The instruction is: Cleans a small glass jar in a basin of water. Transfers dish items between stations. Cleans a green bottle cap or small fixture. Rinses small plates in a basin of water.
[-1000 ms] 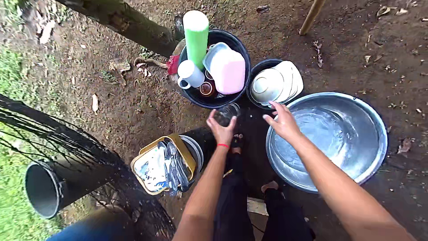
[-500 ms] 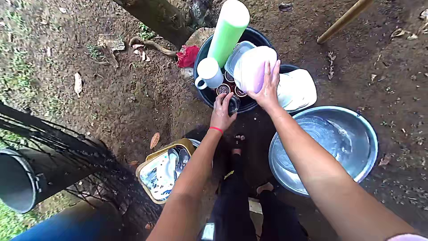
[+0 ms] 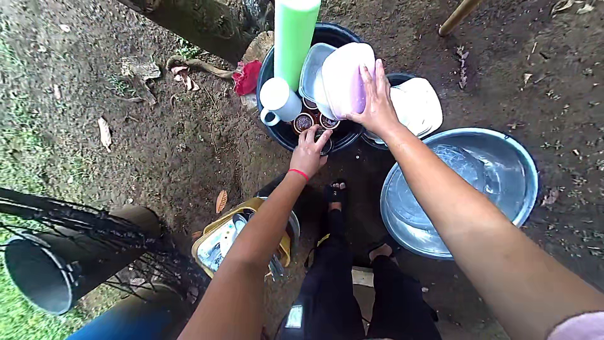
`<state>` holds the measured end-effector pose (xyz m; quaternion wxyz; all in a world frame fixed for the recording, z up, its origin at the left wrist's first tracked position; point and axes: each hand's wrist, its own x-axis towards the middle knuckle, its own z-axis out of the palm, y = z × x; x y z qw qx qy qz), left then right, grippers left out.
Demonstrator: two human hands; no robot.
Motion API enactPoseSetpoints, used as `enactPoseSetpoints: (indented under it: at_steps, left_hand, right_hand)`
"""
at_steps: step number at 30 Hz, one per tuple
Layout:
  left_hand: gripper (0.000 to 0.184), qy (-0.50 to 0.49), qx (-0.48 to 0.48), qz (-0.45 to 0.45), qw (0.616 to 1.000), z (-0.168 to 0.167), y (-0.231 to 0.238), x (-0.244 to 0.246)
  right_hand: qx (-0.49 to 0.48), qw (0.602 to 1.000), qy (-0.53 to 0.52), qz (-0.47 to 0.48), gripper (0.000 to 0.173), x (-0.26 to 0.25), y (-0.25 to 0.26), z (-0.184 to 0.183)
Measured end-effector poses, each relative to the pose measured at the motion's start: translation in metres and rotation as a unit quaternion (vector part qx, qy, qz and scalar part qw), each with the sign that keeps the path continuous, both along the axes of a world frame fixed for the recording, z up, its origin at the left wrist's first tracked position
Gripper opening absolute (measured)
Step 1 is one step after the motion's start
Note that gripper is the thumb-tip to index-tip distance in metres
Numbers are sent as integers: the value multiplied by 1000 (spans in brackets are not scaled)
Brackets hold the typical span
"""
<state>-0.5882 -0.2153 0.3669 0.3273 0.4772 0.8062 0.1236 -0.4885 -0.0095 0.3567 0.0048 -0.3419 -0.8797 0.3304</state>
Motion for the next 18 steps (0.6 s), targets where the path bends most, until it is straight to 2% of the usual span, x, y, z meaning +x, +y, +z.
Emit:
enactPoseSetpoints:
  at_steps: [3,6,11,13,18]
  left_hand:
    - [76,-29,24,142,989,11,-6,-5]
    - [81,-40,66,282,956,17,-24,-9]
    - [84,-74,96,428,895,20,-37,-17]
    - [85,-74,96,421,899,19,-35,-15]
    - [79,-24,113,274,955,7,-5,-15]
  right_hand:
    - [31,999,-21,-14,110,-3,-9,11]
    - [32,999,-7,-32,101,-3,-20,14]
    - [48,996,32,-71,90,4,-37,12]
    - [41,994,44,-86,87,8,-45,14]
    - [-26,995,21,-95,86,10,-47,10]
